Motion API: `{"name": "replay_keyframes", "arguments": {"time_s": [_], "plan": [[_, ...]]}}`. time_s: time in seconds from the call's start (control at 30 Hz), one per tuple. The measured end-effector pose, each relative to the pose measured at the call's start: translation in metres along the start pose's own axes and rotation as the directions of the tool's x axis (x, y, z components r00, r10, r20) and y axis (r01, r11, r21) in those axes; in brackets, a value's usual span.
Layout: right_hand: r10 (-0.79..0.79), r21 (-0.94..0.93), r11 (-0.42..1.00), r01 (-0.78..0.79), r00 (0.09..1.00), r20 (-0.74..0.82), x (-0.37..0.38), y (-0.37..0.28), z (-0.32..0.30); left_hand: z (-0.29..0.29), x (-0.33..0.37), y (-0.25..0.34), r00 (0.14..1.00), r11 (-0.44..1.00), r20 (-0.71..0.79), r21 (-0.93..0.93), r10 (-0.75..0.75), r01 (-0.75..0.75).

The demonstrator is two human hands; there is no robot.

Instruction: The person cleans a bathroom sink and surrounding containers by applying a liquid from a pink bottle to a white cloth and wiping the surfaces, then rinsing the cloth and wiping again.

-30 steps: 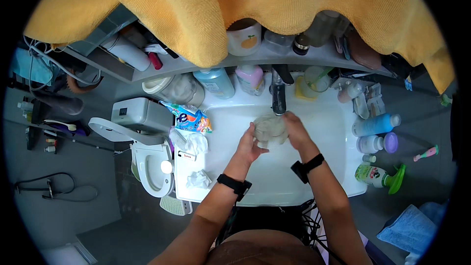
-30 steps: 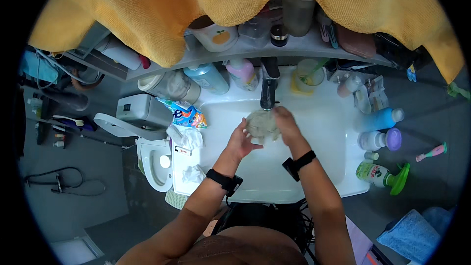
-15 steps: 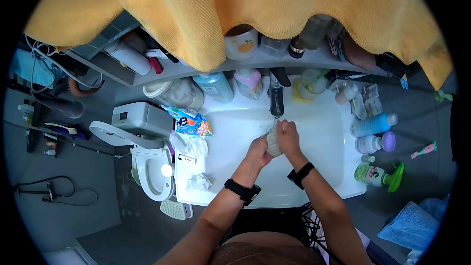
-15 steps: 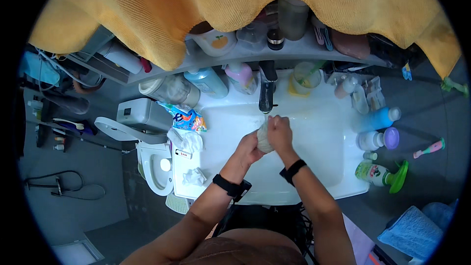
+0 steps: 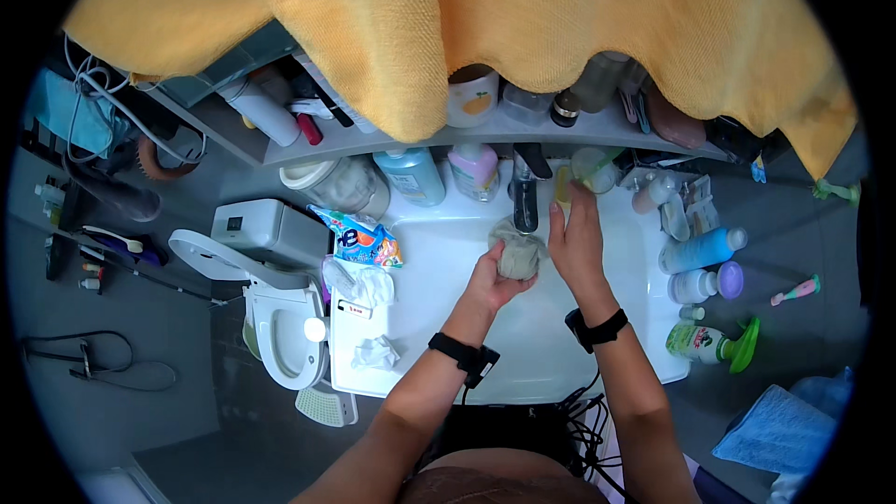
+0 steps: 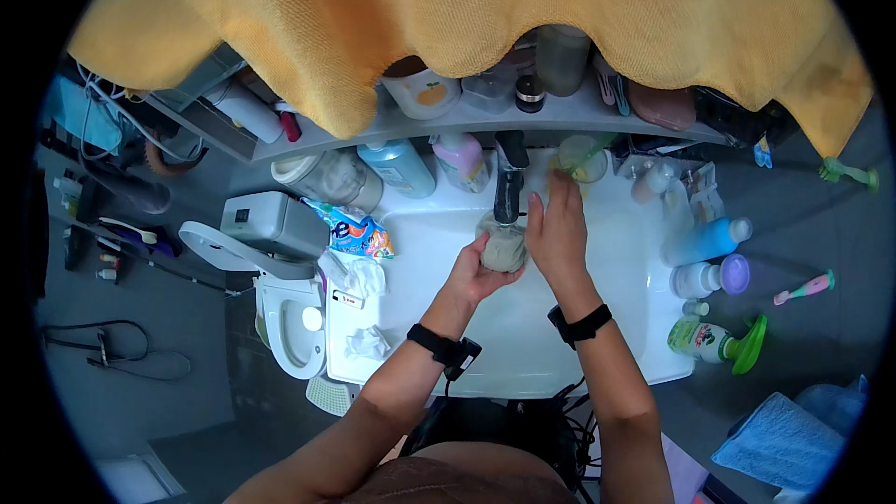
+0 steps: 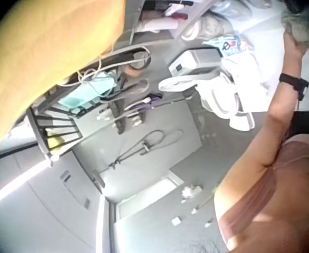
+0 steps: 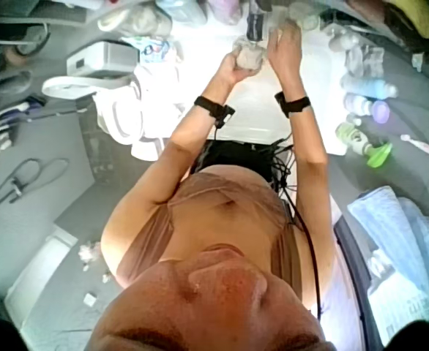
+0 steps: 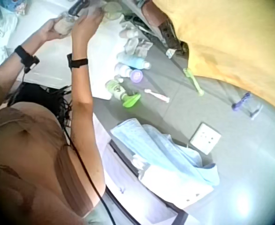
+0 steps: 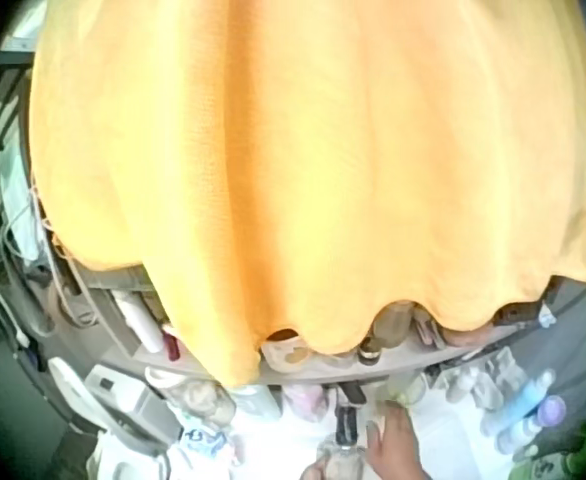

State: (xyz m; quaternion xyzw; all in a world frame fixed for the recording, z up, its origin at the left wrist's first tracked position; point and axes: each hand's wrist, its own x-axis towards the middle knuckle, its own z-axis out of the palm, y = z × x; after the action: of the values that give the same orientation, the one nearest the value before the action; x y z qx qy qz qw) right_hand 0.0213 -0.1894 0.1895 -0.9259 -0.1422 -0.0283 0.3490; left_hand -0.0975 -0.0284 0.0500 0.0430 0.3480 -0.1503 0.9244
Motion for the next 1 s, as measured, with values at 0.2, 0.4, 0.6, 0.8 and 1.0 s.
{"name": "replay_keyframes", "arguments": {"time_s": [0.2, 0.4, 0.6, 0.8, 1.0], "plan": [[-0.369, 0.05, 0.929, 0.367, 0.928, 0.05, 0.015, -0.055, -0.044, 0.024, -0.023, -0.01, 0.997, 0.989, 0.044, -0.13, -0.063, 0.069], [-0.333, 0.085, 0.941, 0.327, 0.941, 0.059, -0.048, -0.092, -0.066, 0.013, -0.092, -0.023, 0.997, 0.998, -0.07, -0.044, -0.043, 0.04], [-0.295, 0.068, 0.956, 0.287, 0.926, 0.235, -0.169, -0.099, -0.026, 0.007, -0.158, -0.021, 0.992, 0.994, 0.089, -0.048, -0.094, 0.099], [-0.151, 0.195, 0.977, 0.081, 0.913, 0.379, -0.197, -0.076, -0.03, -0.031, -0.157, -0.032, 0.951, 0.943, 0.254, -0.232, -0.178, 0.239], [-0.094, 0.464, 0.854, -0.236, 0.807, 0.583, -0.21, -0.103, -0.059, -0.085, -0.161, -0.021, 0.987, 0.991, -0.104, 0.049, -0.119, 0.125]]}}
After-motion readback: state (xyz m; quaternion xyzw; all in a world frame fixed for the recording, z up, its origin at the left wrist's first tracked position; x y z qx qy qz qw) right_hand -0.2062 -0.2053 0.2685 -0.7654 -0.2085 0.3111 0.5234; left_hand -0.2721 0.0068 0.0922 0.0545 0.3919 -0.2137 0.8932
